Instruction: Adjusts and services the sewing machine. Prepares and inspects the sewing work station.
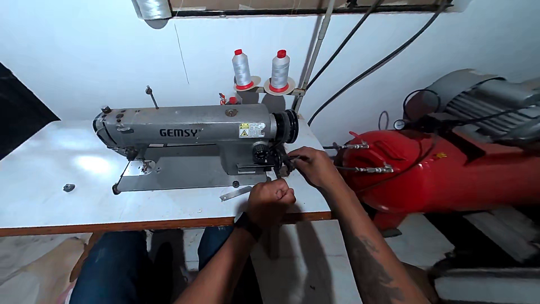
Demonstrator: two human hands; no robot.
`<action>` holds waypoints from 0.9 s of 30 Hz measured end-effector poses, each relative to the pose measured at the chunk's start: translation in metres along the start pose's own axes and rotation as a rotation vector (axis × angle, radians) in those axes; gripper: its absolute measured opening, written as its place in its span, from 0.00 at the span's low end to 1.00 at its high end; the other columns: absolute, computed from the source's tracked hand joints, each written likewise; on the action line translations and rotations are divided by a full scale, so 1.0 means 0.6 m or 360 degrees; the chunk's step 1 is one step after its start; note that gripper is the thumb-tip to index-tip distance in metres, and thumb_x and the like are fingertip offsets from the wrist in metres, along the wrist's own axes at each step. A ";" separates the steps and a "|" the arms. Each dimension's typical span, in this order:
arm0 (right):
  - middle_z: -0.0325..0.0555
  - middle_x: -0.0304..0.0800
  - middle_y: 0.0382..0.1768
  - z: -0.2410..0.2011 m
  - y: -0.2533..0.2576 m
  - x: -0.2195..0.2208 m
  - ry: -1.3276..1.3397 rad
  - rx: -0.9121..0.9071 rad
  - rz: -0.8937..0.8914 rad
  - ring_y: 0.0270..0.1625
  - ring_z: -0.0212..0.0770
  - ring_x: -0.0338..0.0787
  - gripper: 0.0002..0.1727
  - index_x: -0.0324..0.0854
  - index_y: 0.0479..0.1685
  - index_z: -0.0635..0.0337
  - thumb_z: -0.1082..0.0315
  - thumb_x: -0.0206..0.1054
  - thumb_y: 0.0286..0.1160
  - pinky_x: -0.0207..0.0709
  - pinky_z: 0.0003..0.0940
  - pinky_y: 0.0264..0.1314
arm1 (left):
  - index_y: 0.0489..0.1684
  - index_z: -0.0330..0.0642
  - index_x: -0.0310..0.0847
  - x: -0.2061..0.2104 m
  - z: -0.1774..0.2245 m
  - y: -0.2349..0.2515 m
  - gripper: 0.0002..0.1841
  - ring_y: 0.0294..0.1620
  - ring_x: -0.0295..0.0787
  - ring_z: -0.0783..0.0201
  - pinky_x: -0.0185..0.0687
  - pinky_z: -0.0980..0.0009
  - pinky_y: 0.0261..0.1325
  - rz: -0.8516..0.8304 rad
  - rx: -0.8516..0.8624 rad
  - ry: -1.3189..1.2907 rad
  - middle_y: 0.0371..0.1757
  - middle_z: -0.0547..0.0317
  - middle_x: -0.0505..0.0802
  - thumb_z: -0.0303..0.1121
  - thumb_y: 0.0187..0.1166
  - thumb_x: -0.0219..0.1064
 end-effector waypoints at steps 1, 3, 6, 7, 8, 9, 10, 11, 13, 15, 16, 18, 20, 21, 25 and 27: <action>0.32 0.94 0.47 -0.002 -0.005 -0.001 0.0016 0.0075 0.0061 0.46 0.32 0.92 0.09 0.94 0.48 0.43 0.68 0.72 0.77 0.90 0.41 0.54 | 0.21 0.51 0.78 0.000 0.002 0.000 0.17 0.16 0.74 0.68 0.73 0.63 0.22 -0.0002 0.0002 0.0020 0.14 0.68 0.76 0.47 0.82 0.65; 0.31 0.95 0.41 -0.008 -0.014 -0.002 0.0112 0.0236 0.0137 0.40 0.30 0.92 0.07 0.93 0.48 0.41 0.64 0.72 0.78 0.90 0.41 0.48 | 0.22 0.51 0.79 0.001 0.003 -0.001 0.17 0.16 0.74 0.68 0.74 0.63 0.21 0.0005 0.0027 0.0046 0.14 0.68 0.77 0.46 0.82 0.65; 0.32 0.95 0.31 -0.033 -0.029 -0.008 0.0298 0.0448 0.0239 0.30 0.32 0.92 0.07 0.94 0.48 0.42 0.62 0.72 0.78 0.91 0.40 0.36 | 0.21 0.52 0.78 0.004 0.002 -0.001 0.16 0.15 0.73 0.69 0.73 0.64 0.20 0.0034 0.0062 0.0044 0.14 0.69 0.76 0.45 0.81 0.65; 0.33 0.95 0.31 -0.043 -0.034 -0.010 0.0343 0.0482 0.0275 0.28 0.33 0.91 0.07 0.94 0.48 0.42 0.62 0.72 0.78 0.91 0.40 0.35 | 0.21 0.52 0.79 0.004 0.002 0.000 0.16 0.16 0.74 0.69 0.73 0.64 0.21 0.0037 0.0068 0.0035 0.14 0.69 0.77 0.46 0.80 0.66; 0.33 0.95 0.31 -0.053 -0.040 -0.010 0.0378 0.0504 0.0300 0.28 0.34 0.92 0.07 0.93 0.49 0.43 0.62 0.72 0.78 0.91 0.40 0.33 | 0.21 0.52 0.79 0.003 0.002 -0.001 0.16 0.16 0.74 0.69 0.73 0.64 0.21 0.0034 0.0071 0.0028 0.14 0.69 0.77 0.46 0.80 0.66; 0.34 0.95 0.31 -0.062 -0.046 -0.010 0.0392 0.0520 0.0310 0.27 0.34 0.91 0.07 0.93 0.50 0.44 0.62 0.72 0.79 0.90 0.39 0.32 | 0.21 0.52 0.79 0.003 0.001 -0.001 0.16 0.16 0.74 0.69 0.73 0.64 0.21 0.0031 0.0080 0.0021 0.14 0.69 0.77 0.46 0.80 0.67; 0.33 0.95 0.30 -0.068 -0.043 -0.008 0.0403 0.0559 0.0346 0.27 0.34 0.92 0.07 0.93 0.49 0.44 0.64 0.73 0.77 0.91 0.39 0.33 | 0.21 0.52 0.79 0.003 0.000 -0.002 0.16 0.16 0.74 0.69 0.73 0.64 0.21 0.0031 0.0091 0.0016 0.14 0.69 0.77 0.46 0.80 0.67; 0.33 0.95 0.30 -0.073 -0.041 -0.005 0.0405 0.0598 0.0378 0.27 0.33 0.92 0.07 0.94 0.48 0.45 0.65 0.74 0.77 0.92 0.38 0.33 | 0.21 0.52 0.79 0.003 -0.001 -0.002 0.16 0.16 0.74 0.69 0.73 0.64 0.21 0.0029 0.0100 0.0013 0.14 0.69 0.77 0.46 0.80 0.67; 0.33 0.95 0.28 -0.079 -0.040 0.002 0.0383 0.0668 0.0417 0.26 0.32 0.92 0.06 0.94 0.47 0.46 0.64 0.74 0.76 0.92 0.38 0.32 | 0.21 0.52 0.78 0.003 -0.001 -0.003 0.16 0.15 0.73 0.69 0.73 0.65 0.20 0.0034 0.0107 0.0008 0.14 0.69 0.76 0.46 0.80 0.67; 0.33 0.95 0.27 -0.078 -0.043 0.008 0.0371 0.0705 0.0430 0.24 0.33 0.92 0.06 0.94 0.47 0.48 0.63 0.75 0.76 0.92 0.38 0.30 | 0.21 0.52 0.78 0.004 -0.001 -0.002 0.16 0.15 0.74 0.69 0.73 0.64 0.20 0.0033 0.0091 0.0003 0.13 0.69 0.77 0.46 0.80 0.67; 0.34 0.95 0.26 -0.075 -0.045 0.012 0.0388 0.0703 0.0434 0.23 0.34 0.91 0.06 0.94 0.47 0.48 0.62 0.74 0.77 0.91 0.39 0.28 | 0.21 0.52 0.79 0.004 -0.001 -0.001 0.16 0.15 0.74 0.69 0.73 0.64 0.21 0.0028 0.0084 0.0012 0.13 0.69 0.77 0.46 0.80 0.67; 0.37 0.94 0.25 -0.069 -0.053 0.020 0.0478 0.0686 0.0434 0.20 0.37 0.88 0.08 0.93 0.49 0.49 0.60 0.72 0.81 0.86 0.39 0.23 | 0.22 0.52 0.79 0.003 -0.002 -0.001 0.16 0.16 0.74 0.69 0.74 0.64 0.21 0.0006 0.0078 0.0026 0.14 0.69 0.77 0.46 0.81 0.66; 0.41 0.93 0.25 -0.065 -0.062 0.021 0.0602 0.0649 0.0426 0.17 0.38 0.84 0.11 0.93 0.53 0.51 0.59 0.67 0.85 0.80 0.38 0.19 | 0.23 0.52 0.80 0.002 -0.002 -0.002 0.16 0.16 0.74 0.69 0.74 0.64 0.22 -0.0018 0.0081 0.0029 0.14 0.69 0.77 0.47 0.82 0.66; 0.43 0.92 0.25 -0.063 -0.064 0.021 0.0671 0.0642 0.0421 0.15 0.39 0.80 0.12 0.92 0.54 0.52 0.60 0.65 0.87 0.75 0.37 0.18 | 0.24 0.52 0.80 0.001 -0.002 -0.002 0.16 0.16 0.74 0.69 0.74 0.64 0.21 -0.0024 0.0087 0.0029 0.14 0.69 0.77 0.47 0.82 0.66; 0.46 0.92 0.25 -0.061 -0.062 0.021 0.0768 0.0635 0.0411 0.14 0.39 0.77 0.11 0.91 0.47 0.55 0.61 0.64 0.87 0.71 0.34 0.16 | 0.23 0.52 0.78 0.000 0.000 -0.003 0.16 0.16 0.73 0.68 0.73 0.63 0.21 -0.0034 0.0091 0.0033 0.14 0.68 0.76 0.47 0.82 0.65; 0.42 0.92 0.27 -0.064 -0.065 0.024 0.0637 0.0602 0.0416 0.20 0.39 0.84 0.11 0.91 0.45 0.53 0.59 0.64 0.86 0.81 0.38 0.23 | 0.23 0.52 0.79 0.001 0.001 -0.005 0.16 0.16 0.75 0.68 0.75 0.62 0.22 -0.0036 0.0088 0.0017 0.14 0.68 0.77 0.47 0.82 0.66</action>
Point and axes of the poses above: each hand's wrist, its own y-axis towards the middle knuckle, its own x-axis out of the palm, z = x × y, the point moved 1 cm from there along y, towards the middle knuckle
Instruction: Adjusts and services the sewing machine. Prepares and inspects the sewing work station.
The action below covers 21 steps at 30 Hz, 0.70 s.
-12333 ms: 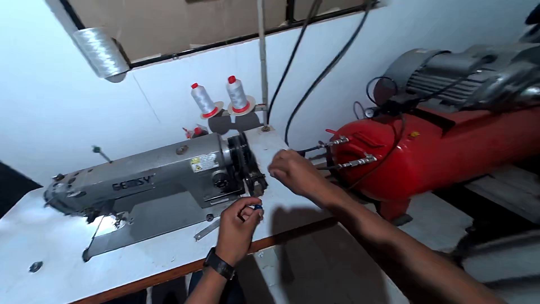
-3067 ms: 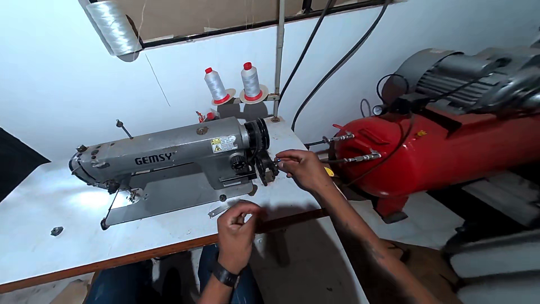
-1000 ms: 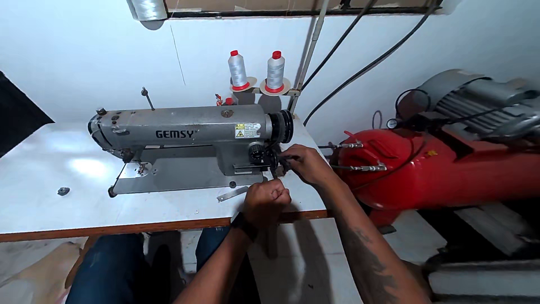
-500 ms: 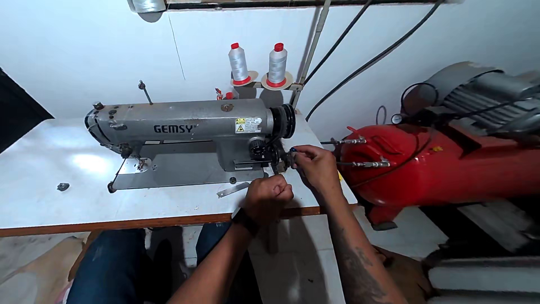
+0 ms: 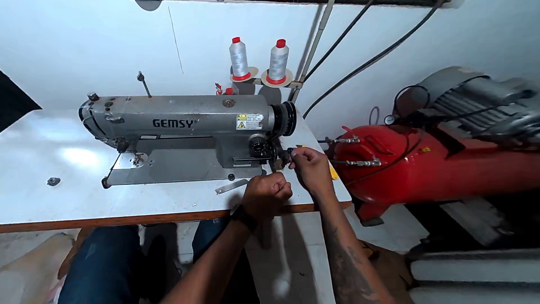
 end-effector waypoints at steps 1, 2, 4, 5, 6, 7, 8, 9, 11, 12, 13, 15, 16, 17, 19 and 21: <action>0.41 0.92 0.29 -0.002 -0.001 0.001 -0.0026 -0.0029 0.0019 0.24 0.39 0.87 0.11 0.91 0.47 0.52 0.59 0.64 0.87 0.85 0.39 0.27 | 0.23 0.52 0.79 -0.001 0.001 0.002 0.16 0.17 0.75 0.68 0.75 0.62 0.23 -0.0008 -0.0006 -0.0014 0.15 0.68 0.78 0.47 0.81 0.66; 0.40 0.93 0.31 -0.004 -0.001 0.003 -0.0032 -0.0041 0.0024 0.28 0.39 0.89 0.12 0.92 0.50 0.51 0.58 0.63 0.87 0.88 0.40 0.31 | 0.23 0.52 0.79 -0.002 0.001 0.004 0.17 0.18 0.75 0.68 0.75 0.62 0.24 -0.0022 -0.0019 -0.0021 0.15 0.68 0.78 0.48 0.81 0.66; 0.41 0.93 0.34 -0.007 -0.003 0.008 0.0022 -0.0044 0.0010 0.31 0.38 0.90 0.14 0.92 0.53 0.52 0.57 0.62 0.88 0.88 0.39 0.35 | 0.22 0.52 0.79 -0.004 -0.003 0.002 0.17 0.18 0.76 0.68 0.75 0.62 0.24 -0.0032 -0.0018 -0.0024 0.15 0.69 0.78 0.49 0.82 0.65; 0.41 0.93 0.35 -0.008 -0.004 0.008 0.0065 -0.0047 -0.0004 0.32 0.38 0.90 0.14 0.93 0.53 0.52 0.57 0.62 0.88 0.87 0.39 0.37 | 0.22 0.52 0.79 -0.003 -0.004 -0.001 0.17 0.18 0.75 0.68 0.75 0.62 0.24 -0.0024 0.0001 -0.0031 0.15 0.69 0.77 0.48 0.82 0.65; 0.42 0.94 0.36 -0.007 -0.005 0.007 0.0105 -0.0050 -0.0018 0.34 0.38 0.90 0.14 0.93 0.52 0.52 0.57 0.63 0.88 0.87 0.39 0.38 | 0.22 0.52 0.78 -0.001 -0.005 -0.002 0.17 0.18 0.75 0.68 0.75 0.63 0.24 -0.0014 0.0018 -0.0040 0.15 0.69 0.77 0.48 0.82 0.65; 0.41 0.94 0.39 -0.008 -0.004 0.004 0.0130 -0.0048 -0.0035 0.37 0.38 0.91 0.14 0.93 0.52 0.52 0.57 0.63 0.88 0.87 0.40 0.41 | 0.21 0.52 0.78 0.000 -0.006 0.000 0.17 0.17 0.75 0.68 0.75 0.63 0.23 0.0000 0.0035 -0.0051 0.14 0.69 0.77 0.48 0.82 0.65; 0.41 0.96 0.42 -0.009 -0.002 0.002 0.0142 -0.0037 -0.0063 0.42 0.38 0.93 0.14 0.93 0.52 0.51 0.57 0.62 0.88 0.89 0.41 0.46 | 0.21 0.52 0.78 0.001 -0.006 0.002 0.17 0.17 0.75 0.69 0.75 0.63 0.23 0.0016 0.0040 -0.0054 0.14 0.69 0.77 0.48 0.82 0.65; 0.41 0.96 0.43 -0.009 -0.001 0.001 0.0162 -0.0022 -0.0083 0.43 0.39 0.93 0.14 0.93 0.53 0.51 0.58 0.62 0.88 0.89 0.42 0.48 | 0.21 0.53 0.79 0.000 -0.007 0.002 0.17 0.17 0.75 0.69 0.75 0.63 0.23 0.0027 0.0045 -0.0056 0.14 0.70 0.77 0.48 0.82 0.65; 0.43 0.94 0.39 -0.007 0.002 0.000 0.0179 0.0025 -0.0095 0.37 0.39 0.90 0.14 0.93 0.53 0.53 0.59 0.61 0.88 0.86 0.40 0.41 | 0.21 0.53 0.79 0.000 -0.010 0.002 0.17 0.17 0.76 0.70 0.75 0.63 0.23 0.0050 0.0075 -0.0075 0.14 0.70 0.78 0.48 0.82 0.65; 0.46 0.90 0.32 -0.005 0.006 0.003 0.0201 0.0043 -0.0075 0.28 0.40 0.83 0.15 0.93 0.50 0.56 0.59 0.60 0.89 0.78 0.37 0.30 | 0.21 0.53 0.79 0.000 -0.012 0.001 0.17 0.17 0.76 0.70 0.76 0.63 0.23 0.0057 0.0093 -0.0086 0.15 0.71 0.78 0.48 0.82 0.65; 0.47 0.88 0.28 -0.003 0.012 0.005 0.0212 0.0075 -0.0065 0.22 0.40 0.79 0.16 0.92 0.48 0.59 0.60 0.60 0.90 0.73 0.35 0.24 | 0.21 0.53 0.79 0.000 -0.013 0.001 0.17 0.17 0.75 0.70 0.75 0.64 0.22 0.0069 0.0110 -0.0096 0.14 0.71 0.77 0.47 0.82 0.65; 0.47 0.86 0.24 -0.003 0.026 0.004 0.0176 0.0198 -0.0128 0.18 0.38 0.77 0.16 0.91 0.46 0.60 0.60 0.59 0.90 0.72 0.33 0.21 | 0.21 0.53 0.78 0.002 -0.015 0.002 0.16 0.16 0.74 0.70 0.74 0.64 0.21 0.0103 0.0151 -0.0090 0.14 0.71 0.77 0.45 0.82 0.65; 0.45 0.84 0.22 -0.004 0.029 0.003 0.0149 0.0268 -0.0170 0.16 0.36 0.74 0.16 0.90 0.45 0.59 0.60 0.59 0.90 0.69 0.31 0.18 | 0.21 0.53 0.78 0.003 -0.016 0.001 0.16 0.16 0.74 0.70 0.74 0.64 0.21 0.0117 0.0153 -0.0078 0.14 0.71 0.76 0.45 0.81 0.65; 0.44 0.84 0.22 -0.006 0.031 0.001 0.0158 0.0326 -0.0214 0.16 0.34 0.72 0.15 0.90 0.45 0.59 0.60 0.60 0.89 0.66 0.29 0.17 | 0.20 0.53 0.78 0.003 -0.016 0.000 0.15 0.16 0.74 0.70 0.74 0.65 0.21 0.0127 0.0138 -0.0072 0.14 0.71 0.76 0.45 0.80 0.66; 0.44 0.84 0.23 -0.010 0.037 -0.004 0.0212 0.0370 -0.0266 0.16 0.32 0.70 0.14 0.91 0.46 0.59 0.61 0.62 0.88 0.62 0.26 0.16 | 0.21 0.53 0.79 0.000 -0.014 0.002 0.15 0.17 0.75 0.70 0.75 0.65 0.22 0.0145 0.0133 -0.0051 0.15 0.71 0.76 0.45 0.80 0.65; 0.44 0.85 0.25 -0.013 0.039 -0.009 0.0221 0.0380 -0.0291 0.18 0.32 0.71 0.13 0.91 0.47 0.58 0.60 0.63 0.87 0.63 0.25 0.17 | 0.22 0.53 0.80 -0.004 -0.010 0.004 0.15 0.17 0.75 0.70 0.75 0.65 0.23 0.0120 0.0113 -0.0105 0.15 0.71 0.77 0.46 0.80 0.65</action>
Point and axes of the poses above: each hand's wrist, its own y-axis towards the middle knuckle, its own x-axis out of the palm, z = x × y, the point moved 1 cm from there along y, towards the middle knuckle
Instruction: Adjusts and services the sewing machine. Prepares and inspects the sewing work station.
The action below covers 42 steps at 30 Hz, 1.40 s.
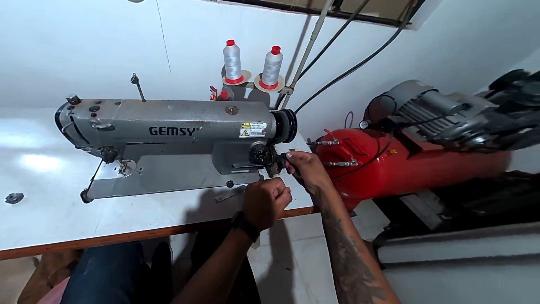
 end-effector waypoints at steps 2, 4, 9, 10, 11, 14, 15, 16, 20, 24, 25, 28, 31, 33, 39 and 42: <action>0.42 0.83 0.24 0.000 0.001 0.001 0.0009 0.0008 -0.0032 0.18 0.30 0.69 0.12 0.91 0.45 0.58 0.62 0.65 0.85 0.62 0.25 0.18 | 0.23 0.52 0.81 -0.004 0.001 -0.004 0.14 0.16 0.74 0.70 0.75 0.67 0.21 -0.0003 -0.0028 -0.0146 0.15 0.70 0.77 0.45 0.80 0.67; 0.43 0.81 0.22 -0.004 0.011 0.000 0.0029 0.0000 -0.0084 0.18 0.30 0.69 0.11 0.90 0.42 0.60 0.63 0.66 0.84 0.64 0.26 0.19 | 0.22 0.52 0.80 -0.007 0.002 -0.003 0.14 0.16 0.73 0.71 0.73 0.67 0.21 -0.0007 -0.0068 -0.0230 0.15 0.70 0.76 0.44 0.80 0.68; 0.42 0.78 0.20 -0.009 0.024 -0.003 0.0027 0.0006 -0.0177 0.17 0.30 0.69 0.10 0.89 0.38 0.60 0.65 0.67 0.83 0.63 0.24 0.19 | 0.22 0.53 0.81 -0.006 0.000 -0.001 0.14 0.17 0.74 0.70 0.75 0.66 0.22 -0.0033 -0.0094 -0.0223 0.15 0.70 0.77 0.45 0.80 0.67; 0.42 0.79 0.20 -0.010 0.025 -0.002 0.0032 0.0021 -0.0178 0.18 0.29 0.70 0.09 0.89 0.39 0.60 0.65 0.67 0.83 0.64 0.24 0.20 | 0.23 0.52 0.81 -0.007 -0.001 -0.002 0.14 0.17 0.74 0.70 0.75 0.67 0.21 -0.0042 -0.0073 -0.0234 0.16 0.70 0.77 0.44 0.80 0.67; 0.42 0.80 0.21 -0.010 0.024 -0.003 0.0047 0.0040 -0.0177 0.18 0.29 0.71 0.09 0.89 0.39 0.61 0.65 0.68 0.82 0.66 0.23 0.20 | 0.25 0.52 0.81 -0.006 0.000 -0.002 0.13 0.17 0.74 0.69 0.76 0.66 0.22 -0.0070 -0.0062 -0.0200 0.16 0.69 0.78 0.44 0.81 0.67; 0.42 0.82 0.22 -0.011 0.021 -0.006 0.0109 0.0075 -0.0152 0.18 0.28 0.71 0.10 0.88 0.42 0.62 0.63 0.69 0.82 0.64 0.22 0.19 | 0.26 0.52 0.81 0.001 0.000 0.000 0.13 0.18 0.77 0.68 0.78 0.63 0.22 -0.0023 0.0033 -0.0053 0.17 0.68 0.79 0.44 0.82 0.64; 0.43 0.84 0.23 -0.008 0.018 -0.004 0.0130 0.0051 -0.0135 0.18 0.29 0.72 0.12 0.89 0.43 0.63 0.62 0.68 0.83 0.65 0.23 0.19 | 0.26 0.52 0.82 0.001 -0.001 -0.001 0.14 0.17 0.78 0.68 0.79 0.64 0.21 0.0027 0.0046 -0.0072 0.17 0.68 0.80 0.45 0.83 0.64; 0.45 0.86 0.25 -0.003 0.012 -0.002 0.0150 0.0013 -0.0126 0.19 0.30 0.73 0.13 0.89 0.46 0.63 0.61 0.66 0.85 0.67 0.24 0.20 | 0.27 0.52 0.82 -0.001 0.000 -0.002 0.14 0.17 0.77 0.68 0.78 0.64 0.21 0.0066 0.0017 -0.0096 0.17 0.68 0.80 0.46 0.83 0.64; 0.49 0.91 0.45 0.002 -0.047 -0.021 0.0090 -0.0122 -0.0100 0.27 0.40 0.83 0.20 0.84 0.73 0.52 0.60 0.66 0.85 0.81 0.33 0.26 | 0.27 0.52 0.82 -0.002 0.002 -0.003 0.13 0.12 0.70 0.67 0.71 0.67 0.16 0.0251 -0.0089 -0.0293 0.13 0.67 0.76 0.43 0.83 0.65; 0.42 0.92 0.37 0.012 -0.046 -0.002 -0.0239 -0.0161 0.0032 0.26 0.39 0.85 0.22 0.86 0.70 0.46 0.60 0.75 0.77 0.82 0.36 0.27 | 0.29 0.51 0.83 -0.011 0.000 -0.007 0.13 0.12 0.70 0.66 0.70 0.67 0.16 0.0219 -0.0176 -0.0368 0.14 0.66 0.77 0.44 0.84 0.65; 0.43 0.91 0.34 0.016 -0.043 0.000 -0.0269 -0.0148 0.0067 0.25 0.40 0.85 0.19 0.88 0.65 0.49 0.59 0.76 0.76 0.82 0.37 0.26 | 0.30 0.52 0.83 -0.009 0.003 -0.008 0.12 0.13 0.70 0.66 0.70 0.67 0.16 0.0187 -0.0187 -0.0361 0.14 0.65 0.77 0.44 0.84 0.65; 0.46 0.88 0.25 0.011 -0.021 0.007 -0.0331 -0.0011 0.0164 0.22 0.41 0.83 0.14 0.89 0.45 0.55 0.56 0.79 0.72 0.80 0.41 0.25 | 0.29 0.53 0.83 -0.004 0.005 -0.001 0.13 0.13 0.71 0.66 0.71 0.66 0.17 0.0145 -0.0168 -0.0268 0.14 0.67 0.77 0.46 0.83 0.65; 0.48 0.85 0.24 0.001 -0.003 0.012 -0.0312 0.0171 0.0046 0.19 0.40 0.80 0.16 0.85 0.45 0.60 0.58 0.79 0.72 0.78 0.38 0.22 | 0.29 0.53 0.82 0.000 -0.001 -0.003 0.13 0.14 0.71 0.66 0.72 0.64 0.18 0.0088 -0.0153 -0.0218 0.15 0.67 0.76 0.47 0.83 0.64; 0.49 0.86 0.24 0.000 -0.007 0.010 -0.0205 0.0204 -0.0013 0.18 0.39 0.79 0.16 0.84 0.48 0.61 0.60 0.79 0.72 0.75 0.34 0.20 | 0.30 0.53 0.82 0.001 -0.002 -0.007 0.14 0.14 0.71 0.65 0.72 0.63 0.18 0.0056 -0.0127 -0.0209 0.15 0.66 0.76 0.48 0.84 0.63; 0.43 0.93 0.50 0.005 -0.027 0.020 -0.0163 -0.0140 0.0134 0.32 0.41 0.90 0.23 0.83 0.71 0.50 0.62 0.75 0.76 0.88 0.37 0.34 | 0.30 0.53 0.82 -0.001 -0.005 -0.004 0.14 0.14 0.71 0.66 0.73 0.64 0.18 0.0106 -0.0103 -0.0270 0.15 0.67 0.76 0.48 0.84 0.64; 0.40 0.91 0.61 0.017 -0.018 0.021 -0.0176 -0.0254 0.0137 0.35 0.38 0.89 0.25 0.82 0.75 0.47 0.61 0.73 0.78 0.87 0.37 0.39 | 0.30 0.53 0.83 0.001 0.002 -0.005 0.13 0.14 0.71 0.66 0.73 0.65 0.18 0.0095 -0.0133 -0.0215 0.15 0.67 0.76 0.47 0.84 0.64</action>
Point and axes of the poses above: each hand's wrist, its own y-axis towards the middle knuckle, its own x-axis out of the palm, z = x × y, the point moved 1 cm from there along y, towards the middle knuckle
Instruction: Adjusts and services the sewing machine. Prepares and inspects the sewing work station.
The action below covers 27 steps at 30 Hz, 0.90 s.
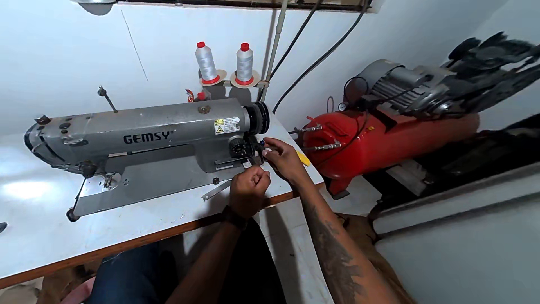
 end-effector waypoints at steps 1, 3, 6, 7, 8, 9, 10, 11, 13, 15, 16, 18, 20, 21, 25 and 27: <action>0.41 0.92 0.60 0.001 0.002 -0.002 0.0009 -0.0004 -0.0006 0.37 0.39 0.91 0.23 0.83 0.74 0.48 0.61 0.72 0.79 0.89 0.38 0.42 | 0.30 0.53 0.83 0.001 0.002 0.001 0.13 0.14 0.71 0.67 0.73 0.65 0.18 -0.0002 -0.0013 0.0024 0.15 0.68 0.77 0.47 0.84 0.64; 0.44 0.93 0.57 0.002 0.005 -0.003 0.0042 0.0002 -0.0039 0.42 0.41 0.94 0.20 0.85 0.71 0.51 0.63 0.71 0.81 0.92 0.39 0.46 | 0.30 0.54 0.83 0.003 0.003 0.002 0.13 0.14 0.71 0.68 0.73 0.66 0.18 0.0022 -0.0018 0.0067 0.15 0.68 0.77 0.46 0.83 0.65; 0.45 0.94 0.56 0.004 0.013 -0.003 0.0068 0.0009 -0.0087 0.44 0.41 0.95 0.21 0.84 0.72 0.52 0.64 0.71 0.80 0.92 0.40 0.49 | 0.28 0.53 0.82 0.003 -0.003 0.003 0.13 0.12 0.69 0.67 0.70 0.67 0.16 0.0053 0.0027 0.0024 0.14 0.67 0.76 0.45 0.83 0.67; 0.44 0.94 0.57 0.007 0.015 -0.003 0.0067 0.0000 -0.0097 0.43 0.40 0.95 0.21 0.84 0.72 0.52 0.64 0.71 0.80 0.92 0.40 0.49 | 0.28 0.52 0.81 0.002 -0.003 0.002 0.13 0.12 0.69 0.67 0.69 0.67 0.16 0.0044 0.0036 0.0017 0.14 0.67 0.75 0.45 0.83 0.66; 0.44 0.94 0.57 0.011 0.014 -0.004 0.0059 -0.0028 -0.0101 0.41 0.39 0.94 0.21 0.84 0.72 0.52 0.64 0.71 0.80 0.92 0.39 0.48 | 0.28 0.52 0.82 0.002 -0.004 0.001 0.12 0.13 0.70 0.66 0.70 0.67 0.16 0.0030 0.0044 0.0006 0.15 0.66 0.76 0.44 0.83 0.66; 0.43 0.94 0.57 0.012 0.011 -0.004 0.0039 -0.0077 -0.0102 0.39 0.38 0.94 0.22 0.84 0.72 0.52 0.63 0.71 0.80 0.91 0.38 0.45 | 0.29 0.52 0.82 0.002 -0.005 0.000 0.11 0.13 0.71 0.66 0.71 0.67 0.16 0.0013 0.0048 -0.0020 0.16 0.66 0.77 0.43 0.83 0.66; 0.42 0.94 0.57 0.007 0.003 -0.006 0.0029 -0.0123 -0.0097 0.35 0.37 0.92 0.22 0.84 0.73 0.52 0.64 0.71 0.79 0.90 0.37 0.41 | 0.30 0.51 0.83 0.002 -0.006 0.000 0.11 0.14 0.72 0.66 0.72 0.67 0.17 -0.0004 0.0072 -0.0048 0.17 0.66 0.78 0.42 0.83 0.66; 0.42 0.94 0.54 -0.012 -0.015 -0.011 0.0030 -0.0130 -0.0088 0.32 0.37 0.90 0.22 0.84 0.72 0.51 0.66 0.71 0.79 0.88 0.35 0.37 | 0.31 0.50 0.83 0.001 -0.007 0.000 0.11 0.15 0.73 0.67 0.73 0.68 0.18 -0.0017 0.0114 -0.0084 0.18 0.66 0.79 0.41 0.84 0.66; 0.43 0.93 0.44 -0.070 -0.048 -0.031 0.0035 -0.0002 -0.0089 0.28 0.37 0.85 0.18 0.85 0.69 0.52 0.68 0.69 0.81 0.83 0.32 0.33 | 0.29 0.50 0.83 0.000 -0.006 0.004 0.13 0.16 0.72 0.68 0.71 0.69 0.18 -0.0017 0.0156 -0.0149 0.18 0.66 0.78 0.43 0.85 0.65; 0.45 0.90 0.31 -0.064 -0.018 -0.041 0.0081 0.0111 -0.0150 0.18 0.36 0.77 0.13 0.88 0.62 0.54 0.64 0.65 0.86 0.72 0.28 0.20 | 0.29 0.50 0.84 0.001 -0.004 0.005 0.13 0.15 0.72 0.67 0.70 0.70 0.18 0.0004 0.0115 -0.0192 0.18 0.66 0.78 0.44 0.84 0.66; 0.48 0.90 0.30 -0.023 0.015 -0.039 0.0182 0.0069 -0.0258 0.16 0.37 0.76 0.15 0.87 0.63 0.58 0.62 0.63 0.88 0.69 0.29 0.16 | 0.29 0.50 0.84 -0.002 -0.003 0.003 0.12 0.15 0.71 0.67 0.70 0.69 0.17 0.0017 0.0091 -0.0201 0.17 0.65 0.79 0.42 0.83 0.67; 0.48 0.89 0.30 0.020 0.054 -0.029 0.0275 0.0024 -0.0335 0.17 0.35 0.75 0.14 0.88 0.59 0.60 0.61 0.65 0.87 0.66 0.28 0.16 | 0.30 0.48 0.85 -0.007 -0.001 0.001 0.10 0.15 0.72 0.66 0.71 0.69 0.17 0.0024 0.0064 -0.0210 0.18 0.63 0.80 0.39 0.83 0.67; 0.47 0.90 0.31 0.021 0.064 -0.032 0.0316 0.0049 -0.0344 0.20 0.33 0.76 0.12 0.90 0.54 0.61 0.63 0.67 0.85 0.66 0.26 0.18 | 0.32 0.48 0.87 -0.007 0.001 0.005 0.09 0.17 0.76 0.67 0.75 0.70 0.19 0.0019 0.0068 -0.0168 0.21 0.64 0.84 0.37 0.83 0.67; 0.47 0.90 0.32 0.018 0.069 -0.036 0.0329 0.0081 -0.0368 0.20 0.32 0.76 0.12 0.90 0.53 0.62 0.64 0.68 0.84 0.66 0.25 0.18 | 0.33 0.49 0.87 -0.005 0.002 0.008 0.08 0.18 0.79 0.67 0.78 0.70 0.20 0.0020 0.0053 -0.0132 0.22 0.65 0.86 0.37 0.83 0.67; 0.46 0.89 0.31 0.010 0.080 -0.038 0.0394 0.0220 -0.0483 0.19 0.29 0.72 0.11 0.89 0.53 0.63 0.66 0.70 0.81 0.62 0.22 0.18 | 0.34 0.50 0.86 -0.005 -0.003 0.004 0.06 0.20 0.79 0.68 0.79 0.70 0.21 0.0074 -0.0002 -0.0169 0.25 0.67 0.85 0.37 0.81 0.68; 0.46 0.89 0.30 0.006 0.081 -0.032 0.0414 0.0239 -0.0484 0.18 0.28 0.71 0.09 0.89 0.50 0.63 0.67 0.70 0.80 0.60 0.21 0.17 | 0.34 0.51 0.87 -0.008 -0.001 0.004 0.06 0.20 0.79 0.69 0.80 0.70 0.21 0.0064 -0.0004 -0.0181 0.26 0.67 0.86 0.37 0.81 0.68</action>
Point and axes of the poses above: each hand's wrist, its own y-axis towards the middle knuckle, its own x-axis out of the palm, z = x × y, the point moved 1 cm from there along y, towards the middle knuckle
